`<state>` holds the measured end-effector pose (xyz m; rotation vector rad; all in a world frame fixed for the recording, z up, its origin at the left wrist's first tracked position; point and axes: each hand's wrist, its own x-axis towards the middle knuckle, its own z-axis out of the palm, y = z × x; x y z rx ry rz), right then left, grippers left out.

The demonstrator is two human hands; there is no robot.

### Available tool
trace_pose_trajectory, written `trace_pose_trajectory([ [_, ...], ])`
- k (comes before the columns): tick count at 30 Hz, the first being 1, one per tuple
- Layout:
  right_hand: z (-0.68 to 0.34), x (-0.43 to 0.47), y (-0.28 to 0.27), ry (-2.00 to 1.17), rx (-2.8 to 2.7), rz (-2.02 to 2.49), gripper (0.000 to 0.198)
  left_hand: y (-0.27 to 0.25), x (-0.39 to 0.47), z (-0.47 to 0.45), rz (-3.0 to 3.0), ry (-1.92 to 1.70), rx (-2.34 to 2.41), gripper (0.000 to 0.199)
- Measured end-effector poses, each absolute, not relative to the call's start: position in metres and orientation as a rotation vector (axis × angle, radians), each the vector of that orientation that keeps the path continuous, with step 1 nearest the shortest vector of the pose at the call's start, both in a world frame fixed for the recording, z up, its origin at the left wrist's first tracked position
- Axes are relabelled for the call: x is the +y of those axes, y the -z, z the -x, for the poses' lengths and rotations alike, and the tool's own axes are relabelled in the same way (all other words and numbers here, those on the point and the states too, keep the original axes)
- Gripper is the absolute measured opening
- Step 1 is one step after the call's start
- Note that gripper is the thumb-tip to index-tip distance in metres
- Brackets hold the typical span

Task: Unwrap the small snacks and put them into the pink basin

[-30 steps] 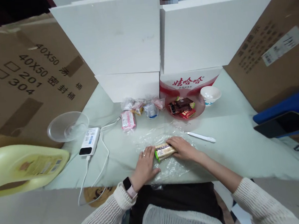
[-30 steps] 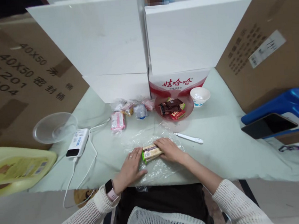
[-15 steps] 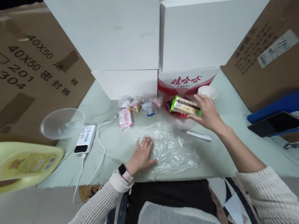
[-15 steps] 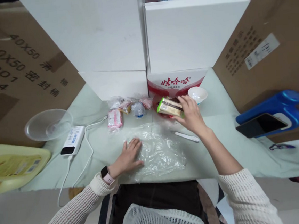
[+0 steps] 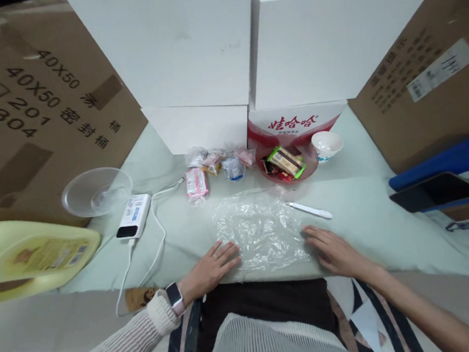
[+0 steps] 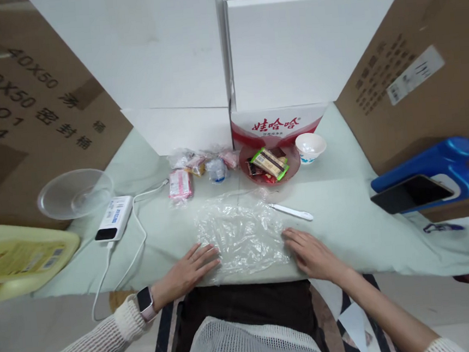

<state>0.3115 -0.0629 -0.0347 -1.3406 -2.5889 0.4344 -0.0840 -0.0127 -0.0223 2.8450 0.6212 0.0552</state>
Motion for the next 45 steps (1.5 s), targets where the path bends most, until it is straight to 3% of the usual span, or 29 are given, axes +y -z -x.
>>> trace_pose_trajectory([
  [4, -0.303, -0.064, 0.038, -0.476, -2.459, 1.334, 0.024, 0.029, -0.010, 0.065, -2.632, -0.215, 0.661, 0.027],
  [8, -0.305, -0.062, 0.032, -0.763, -2.132, 1.333, 0.015, 0.022, -0.007, 0.060, -2.156, -0.361, 0.860, 0.029],
  [13, -0.302, -0.056, 0.021, -1.230, -1.500, 1.259, 0.029, 0.001, -0.004, 0.059, -1.627, -0.415, 1.020, 0.043],
  [18, -0.298, -0.044, 0.013, -1.393, -1.334, 1.111, 0.056, -0.003, 0.002, 0.051, -1.269, -0.546, 1.071, 0.053],
  [24, -0.275, -0.028, 0.027, -1.192, -1.147, 1.433, 0.028, 0.009, 0.010, 0.046, -1.201, -0.673, 1.225, 0.061],
  [30, -0.254, -0.002, 0.045, -0.953, -1.181, 1.636, 0.041, 0.017, 0.018, 0.037, -1.287, -0.910, 1.513, 0.056],
  [35, -0.253, 0.002, 0.049, -0.648, -1.465, 1.917, 0.048, 0.029, 0.033, 0.039, -1.400, -0.803, 1.664, 0.045],
  [45, -0.245, 0.004, 0.050, -0.309, -1.739, 2.173, 0.045, 0.030, 0.035, 0.041, -1.314, -0.917, 1.636, 0.045],
])
